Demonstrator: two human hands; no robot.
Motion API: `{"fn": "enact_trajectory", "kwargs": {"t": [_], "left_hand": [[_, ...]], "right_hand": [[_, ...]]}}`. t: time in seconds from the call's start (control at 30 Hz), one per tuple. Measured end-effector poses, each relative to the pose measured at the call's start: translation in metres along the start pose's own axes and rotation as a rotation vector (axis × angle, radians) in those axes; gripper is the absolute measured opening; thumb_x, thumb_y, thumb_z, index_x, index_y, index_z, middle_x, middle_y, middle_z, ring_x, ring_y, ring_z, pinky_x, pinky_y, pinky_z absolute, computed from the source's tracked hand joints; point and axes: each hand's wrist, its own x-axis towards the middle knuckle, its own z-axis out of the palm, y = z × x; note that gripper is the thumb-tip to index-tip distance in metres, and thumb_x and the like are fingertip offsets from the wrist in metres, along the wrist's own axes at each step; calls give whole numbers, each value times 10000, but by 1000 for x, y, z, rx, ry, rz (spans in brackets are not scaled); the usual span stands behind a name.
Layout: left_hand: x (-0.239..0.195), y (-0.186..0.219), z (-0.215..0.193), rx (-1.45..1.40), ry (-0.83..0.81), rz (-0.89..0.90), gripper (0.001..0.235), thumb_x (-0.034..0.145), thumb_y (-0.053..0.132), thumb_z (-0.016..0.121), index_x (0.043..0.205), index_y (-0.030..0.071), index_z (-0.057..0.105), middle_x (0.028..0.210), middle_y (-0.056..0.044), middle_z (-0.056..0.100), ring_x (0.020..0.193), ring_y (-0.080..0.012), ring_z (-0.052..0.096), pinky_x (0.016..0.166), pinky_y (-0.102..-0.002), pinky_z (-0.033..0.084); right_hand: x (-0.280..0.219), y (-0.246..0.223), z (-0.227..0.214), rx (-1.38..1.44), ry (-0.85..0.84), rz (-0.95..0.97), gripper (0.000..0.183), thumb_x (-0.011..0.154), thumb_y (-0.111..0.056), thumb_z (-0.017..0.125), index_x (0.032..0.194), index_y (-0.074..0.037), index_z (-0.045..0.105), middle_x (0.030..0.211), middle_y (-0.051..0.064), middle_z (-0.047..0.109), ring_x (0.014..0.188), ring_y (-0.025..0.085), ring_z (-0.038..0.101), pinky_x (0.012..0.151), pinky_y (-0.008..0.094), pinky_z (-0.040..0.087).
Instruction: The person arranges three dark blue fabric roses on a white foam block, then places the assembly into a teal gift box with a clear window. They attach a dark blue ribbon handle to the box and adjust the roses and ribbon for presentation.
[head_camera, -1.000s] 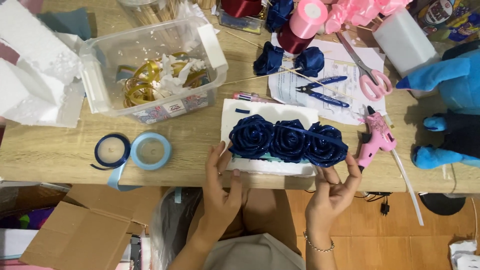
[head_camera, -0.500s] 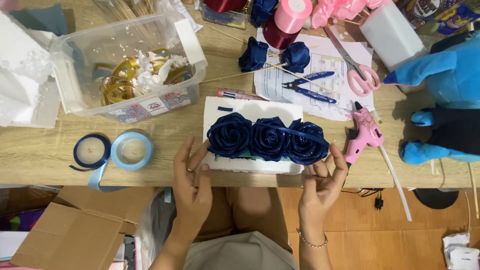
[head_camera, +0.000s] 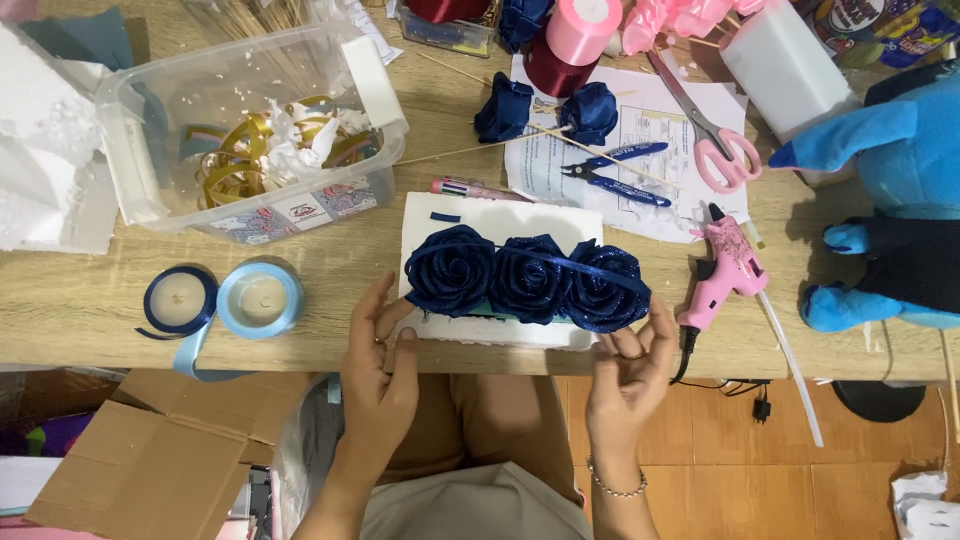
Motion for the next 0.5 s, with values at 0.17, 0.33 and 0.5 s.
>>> {"fn": "enact_trajectory", "kwargs": {"t": [0.17, 0.33, 0.5], "left_hand": [[0, 9, -2, -45, -4, 54, 506, 995, 104, 448, 1494, 91, 370, 1522, -104, 509, 1395, -247, 555, 1057, -316, 445], [-1, 2, 1, -30, 4, -2, 499, 964, 108, 454, 1461, 109, 410, 1531, -44, 493, 1321, -203, 605, 622, -171, 470], [0, 3, -1, 27, -23, 13, 555, 953, 92, 467, 1503, 141, 409, 1307, -203, 692, 1294, -205, 605, 834, -226, 468]], "right_hand": [[2, -21, 9, -12, 9, -65, 571, 926, 66, 476, 1478, -62, 406, 712, -62, 327, 843, 77, 321, 1131, 270, 346], [-3, -10, 10, -25, 39, -75, 594, 898, 71, 483, 1472, -62, 405, 702, -23, 406, 871, 88, 394, 1248, 341, 324], [-4, -1, 10, 55, 70, 13, 580, 875, 104, 454, 1436, -33, 397, 1053, 170, 692, 995, 178, 662, 996, 274, 512]]}}
